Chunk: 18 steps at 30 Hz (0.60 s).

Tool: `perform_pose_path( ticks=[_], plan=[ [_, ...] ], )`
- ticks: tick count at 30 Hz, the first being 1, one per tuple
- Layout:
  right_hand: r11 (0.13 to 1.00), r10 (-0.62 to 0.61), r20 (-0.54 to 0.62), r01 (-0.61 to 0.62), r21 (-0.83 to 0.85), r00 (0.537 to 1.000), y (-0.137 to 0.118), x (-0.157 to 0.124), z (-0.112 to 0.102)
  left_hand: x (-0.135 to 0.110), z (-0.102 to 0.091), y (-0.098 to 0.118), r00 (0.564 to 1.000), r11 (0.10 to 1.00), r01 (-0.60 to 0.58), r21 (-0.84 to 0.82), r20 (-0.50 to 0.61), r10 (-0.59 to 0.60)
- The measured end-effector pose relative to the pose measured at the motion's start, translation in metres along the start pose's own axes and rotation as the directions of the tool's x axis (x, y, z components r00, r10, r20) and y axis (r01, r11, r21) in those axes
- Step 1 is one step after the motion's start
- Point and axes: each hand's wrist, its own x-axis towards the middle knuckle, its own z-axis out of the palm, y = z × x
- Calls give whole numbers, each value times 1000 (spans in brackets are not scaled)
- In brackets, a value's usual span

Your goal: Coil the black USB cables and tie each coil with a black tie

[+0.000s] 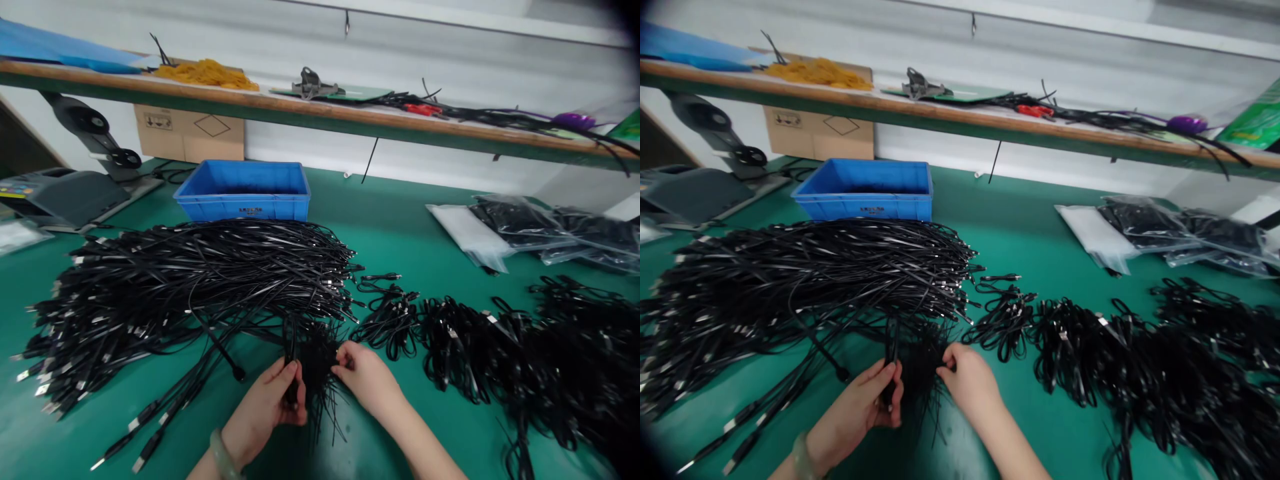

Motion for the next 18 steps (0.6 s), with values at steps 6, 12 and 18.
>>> perform_pose_path(
  ticks=[6,12,18],
  plan=[
    [995,2,-51,-7,-100,999,-3,0,18,6,1,-8,999,998,7,64,-41,-4],
    [989,17,-32,-21,-145,999,-6,2,13,12,0,-8,994,987,47,151,-104,-31],
    [987,16,8,-14,-162,1000,-14,1,9,14,0,-10,985,968,-17,249,-163,59]
  ],
)
